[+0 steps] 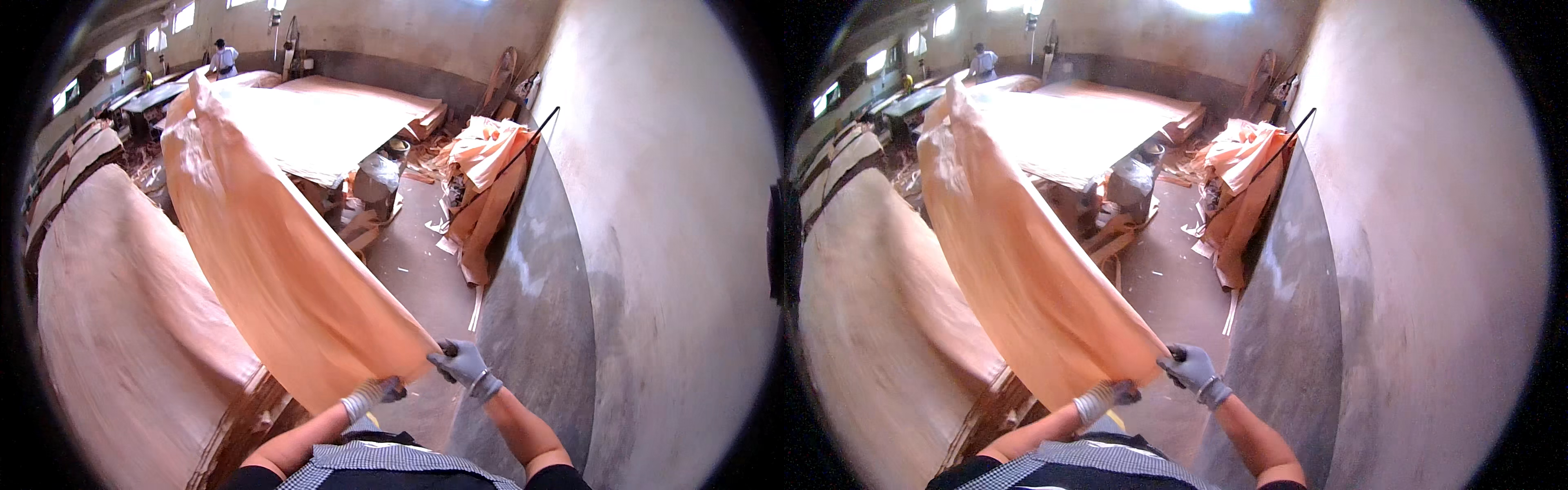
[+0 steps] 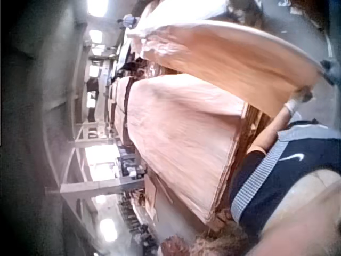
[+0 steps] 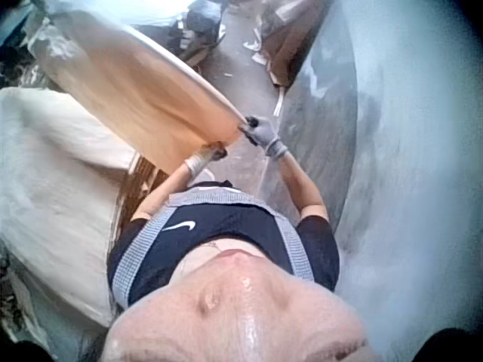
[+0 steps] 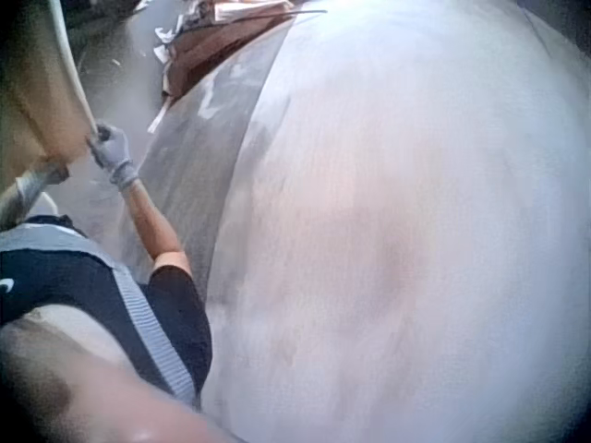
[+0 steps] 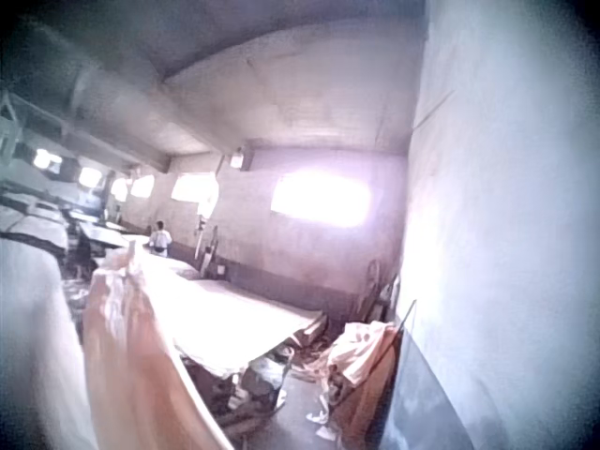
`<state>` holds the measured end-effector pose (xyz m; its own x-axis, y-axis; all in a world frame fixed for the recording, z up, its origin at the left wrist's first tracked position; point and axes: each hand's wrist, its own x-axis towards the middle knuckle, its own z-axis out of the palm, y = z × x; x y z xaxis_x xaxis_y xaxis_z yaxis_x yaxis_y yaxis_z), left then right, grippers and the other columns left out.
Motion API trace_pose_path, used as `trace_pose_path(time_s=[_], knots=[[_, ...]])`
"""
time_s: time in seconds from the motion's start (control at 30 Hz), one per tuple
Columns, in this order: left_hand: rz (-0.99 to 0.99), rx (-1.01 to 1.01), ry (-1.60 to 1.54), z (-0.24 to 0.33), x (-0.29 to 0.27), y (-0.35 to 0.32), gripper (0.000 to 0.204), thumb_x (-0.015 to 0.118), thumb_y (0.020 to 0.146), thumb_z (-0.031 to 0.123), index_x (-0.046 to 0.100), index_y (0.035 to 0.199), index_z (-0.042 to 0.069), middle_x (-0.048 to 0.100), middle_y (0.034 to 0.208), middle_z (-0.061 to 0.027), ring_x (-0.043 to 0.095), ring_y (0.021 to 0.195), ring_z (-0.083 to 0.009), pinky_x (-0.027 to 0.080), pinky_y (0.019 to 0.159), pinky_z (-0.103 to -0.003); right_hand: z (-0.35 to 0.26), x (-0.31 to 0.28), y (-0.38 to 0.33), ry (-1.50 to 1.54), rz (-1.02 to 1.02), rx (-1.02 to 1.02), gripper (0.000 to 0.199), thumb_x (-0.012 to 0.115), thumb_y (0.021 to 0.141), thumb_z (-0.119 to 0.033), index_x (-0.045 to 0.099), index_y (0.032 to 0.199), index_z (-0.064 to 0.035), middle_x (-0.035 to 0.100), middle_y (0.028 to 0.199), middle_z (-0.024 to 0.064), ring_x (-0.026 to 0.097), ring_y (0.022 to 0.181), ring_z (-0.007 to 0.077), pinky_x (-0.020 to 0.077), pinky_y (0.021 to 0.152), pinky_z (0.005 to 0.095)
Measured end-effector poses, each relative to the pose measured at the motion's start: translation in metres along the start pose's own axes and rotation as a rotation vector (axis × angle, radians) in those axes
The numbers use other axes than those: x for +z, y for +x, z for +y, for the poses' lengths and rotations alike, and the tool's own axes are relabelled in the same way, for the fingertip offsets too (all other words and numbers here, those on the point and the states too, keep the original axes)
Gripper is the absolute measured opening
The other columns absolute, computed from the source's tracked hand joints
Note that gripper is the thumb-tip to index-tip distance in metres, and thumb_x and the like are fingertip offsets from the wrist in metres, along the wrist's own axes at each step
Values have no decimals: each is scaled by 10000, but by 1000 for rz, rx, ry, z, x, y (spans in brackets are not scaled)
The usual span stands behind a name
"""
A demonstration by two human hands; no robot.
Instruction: The person prepares wood veneer sheets by measuring a large stack with a long stick, removing damaged top layers, and using a knife to trim specific sections of the sheets.
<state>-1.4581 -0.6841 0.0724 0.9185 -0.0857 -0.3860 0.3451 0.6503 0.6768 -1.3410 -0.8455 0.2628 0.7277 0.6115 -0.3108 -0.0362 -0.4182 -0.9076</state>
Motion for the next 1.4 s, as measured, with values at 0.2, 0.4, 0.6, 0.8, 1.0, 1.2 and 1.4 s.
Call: trace_pose_path(time_s=[0.2,0.4,0.6,0.8,1.0,1.2,1.4], knots=[[35,-65,187,93,-33,190,303,618,830,392,598,839,90,572,734,-19,540,664,-116,449,611,-224,-27,-80,184,87,-48,-27,231,668,792,-186,639,973,-45,503,571,-20,453,436,54,345,373,212],[5,54,216,236,8,325,307,590,849,381,617,875,76,603,778,-29,575,693,-119,478,619,-248,-74,-175,350,104,-7,21,253,683,781,-132,623,988,1,511,572,-15,430,418,56,310,369,200],[54,-29,259,322,-24,484,333,577,860,383,620,908,56,604,797,-14,556,738,-114,466,676,-253,-110,-250,522,81,-70,16,210,684,773,-110,628,935,12,520,582,-20,430,427,49,317,380,196],[74,39,258,428,-37,635,358,568,860,417,630,931,71,610,863,11,524,811,-102,436,738,-249,-134,-332,704,157,-133,4,172,674,769,-88,617,904,3,504,551,-12,428,397,67,313,361,208],[259,349,238,546,-58,786,472,464,905,433,590,1065,7,631,978,-117,576,900,-198,442,818,-292,-195,-398,920,157,-217,-54,149,697,747,-128,590,772,-28,500,534,-1,424,382,84,316,354,219],[132,84,-426,626,-100,879,568,378,935,423,403,1263,-39,479,1254,-197,472,1159,-308,377,987,-396,-264,-427,1151,118,-360,-80,158,685,767,-155,569,730,-54,488,528,2,427,367,98,323,336,231],[388,293,-976,679,-183,1006,881,664,611,618,371,1313,175,525,1208,-42,458,1147,-324,363,964,-494,-313,-422,1327,88,-292,-154,188,693,761,-151,548,710,-42,499,528,24,421,356,119,308,327,250]])
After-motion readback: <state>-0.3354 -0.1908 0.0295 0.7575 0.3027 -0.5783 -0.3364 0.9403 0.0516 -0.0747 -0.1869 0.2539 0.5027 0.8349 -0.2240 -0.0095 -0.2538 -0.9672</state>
